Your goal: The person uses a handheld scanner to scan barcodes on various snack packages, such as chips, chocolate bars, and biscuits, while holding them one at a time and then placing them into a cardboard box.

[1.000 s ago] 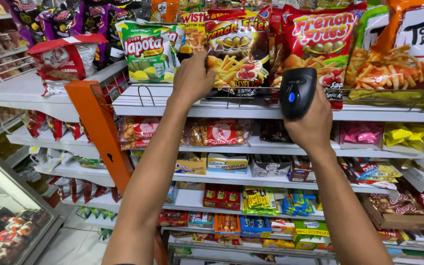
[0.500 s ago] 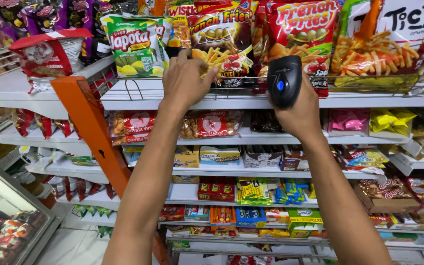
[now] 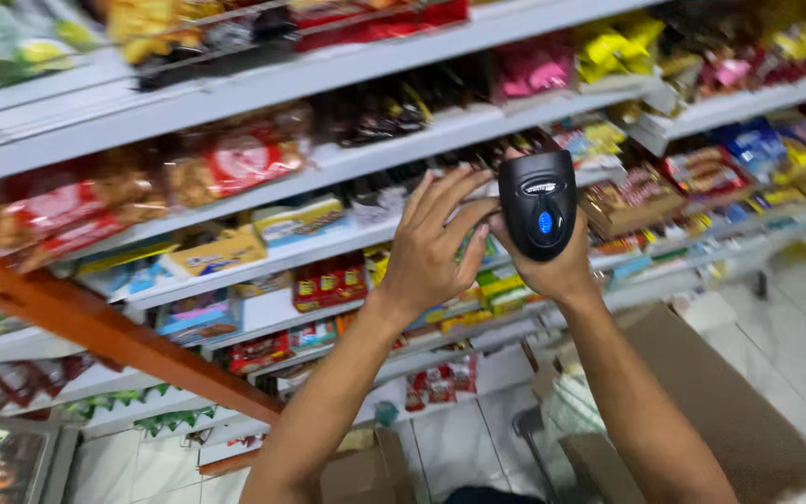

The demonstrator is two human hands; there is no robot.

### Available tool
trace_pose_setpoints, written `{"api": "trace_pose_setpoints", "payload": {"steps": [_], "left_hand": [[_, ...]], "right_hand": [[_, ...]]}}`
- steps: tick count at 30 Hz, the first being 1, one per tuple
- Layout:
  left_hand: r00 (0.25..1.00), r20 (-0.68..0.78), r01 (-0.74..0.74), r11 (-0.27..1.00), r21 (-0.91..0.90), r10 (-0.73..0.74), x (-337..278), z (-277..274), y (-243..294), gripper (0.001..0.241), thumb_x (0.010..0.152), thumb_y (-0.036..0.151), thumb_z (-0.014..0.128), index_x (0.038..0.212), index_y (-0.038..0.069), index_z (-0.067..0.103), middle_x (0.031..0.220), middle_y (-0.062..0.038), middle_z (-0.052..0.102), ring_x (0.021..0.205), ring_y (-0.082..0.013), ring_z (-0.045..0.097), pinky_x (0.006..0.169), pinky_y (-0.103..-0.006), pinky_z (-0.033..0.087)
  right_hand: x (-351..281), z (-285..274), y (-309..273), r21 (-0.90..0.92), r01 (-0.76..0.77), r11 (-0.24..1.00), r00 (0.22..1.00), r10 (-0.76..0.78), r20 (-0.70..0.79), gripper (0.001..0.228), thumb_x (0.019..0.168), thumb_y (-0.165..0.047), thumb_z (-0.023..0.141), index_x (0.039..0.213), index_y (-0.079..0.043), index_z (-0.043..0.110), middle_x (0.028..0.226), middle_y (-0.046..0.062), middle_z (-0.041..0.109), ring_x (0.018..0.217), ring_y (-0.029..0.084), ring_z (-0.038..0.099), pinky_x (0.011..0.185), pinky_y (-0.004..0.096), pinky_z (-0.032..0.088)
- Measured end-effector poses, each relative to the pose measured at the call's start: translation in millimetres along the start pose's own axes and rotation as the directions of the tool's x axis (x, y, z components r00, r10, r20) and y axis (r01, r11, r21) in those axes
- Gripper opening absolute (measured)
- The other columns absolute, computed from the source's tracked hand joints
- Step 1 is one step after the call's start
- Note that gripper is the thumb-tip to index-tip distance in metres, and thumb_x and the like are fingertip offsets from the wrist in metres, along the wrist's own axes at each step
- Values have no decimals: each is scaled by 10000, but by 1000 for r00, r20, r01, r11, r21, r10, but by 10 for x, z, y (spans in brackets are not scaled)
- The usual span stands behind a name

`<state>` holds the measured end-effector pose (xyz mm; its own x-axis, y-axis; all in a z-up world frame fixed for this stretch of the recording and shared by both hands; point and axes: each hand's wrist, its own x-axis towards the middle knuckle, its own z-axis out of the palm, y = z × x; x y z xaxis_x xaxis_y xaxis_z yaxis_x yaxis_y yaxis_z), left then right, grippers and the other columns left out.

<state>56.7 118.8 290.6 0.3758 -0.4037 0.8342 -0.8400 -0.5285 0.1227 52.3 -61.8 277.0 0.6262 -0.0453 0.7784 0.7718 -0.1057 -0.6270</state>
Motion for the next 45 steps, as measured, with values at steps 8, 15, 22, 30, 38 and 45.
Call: {"api": "trace_pose_setpoints", "payload": {"steps": [8,15,22,30,38,45], "left_hand": [[950,310,179,884,-432,-40,-677,2204,726,375,935,137,681,1302,72,643,1425,-177,575,1365,-384,531,1178,-505,405],[769,637,352,800,-486,49,-1752,3883,1433,410,879,130,680,1277,49,628,1389,-207,584,1303,-409,542,1106,-499,418],[651,759,258,935,-244,18,-2620,4690,1465,337,919,298,632,1158,69,697,1213,-159,679,1176,-363,606,1009,-562,386],[487,872,219,973,-68,-49,-2765,4857,1470,402,1034,412,533,857,116,739,854,-106,744,824,-308,694,1000,-499,430],[583,805,267,961,-69,-105,-2734,4926,1461,322,1007,356,587,825,120,707,813,-88,721,806,-280,684,934,-440,469],[613,783,262,962,-75,-105,-2767,4936,1457,278,979,335,617,808,125,682,841,-78,713,824,-261,677,897,-419,474]], "right_hand": [[-1808,-1661,990,-114,-498,860,842,448,-299,333,917,-74,790,1219,-5,668,1074,23,697,927,91,636,822,271,543],[-3443,-2761,1433,90,-805,586,512,764,-393,286,915,-206,781,1135,-47,695,898,4,725,791,96,690,715,264,567],[-4563,-3453,2181,-297,-922,249,364,819,-443,372,849,-345,844,1105,-101,730,951,93,764,865,193,716,808,378,560],[-5442,-3715,3181,-547,-825,-140,21,961,-277,480,867,-542,776,1123,-135,763,1053,201,747,1026,362,712,887,437,556],[-5684,-3148,3991,-600,-762,245,299,954,10,544,765,-468,828,1210,-171,732,1230,182,702,1180,400,640,1047,468,493],[-5492,-2964,4330,-762,-617,197,160,979,124,806,787,-320,795,1493,-114,467,1650,336,207,1075,468,677,1031,528,522]]}}
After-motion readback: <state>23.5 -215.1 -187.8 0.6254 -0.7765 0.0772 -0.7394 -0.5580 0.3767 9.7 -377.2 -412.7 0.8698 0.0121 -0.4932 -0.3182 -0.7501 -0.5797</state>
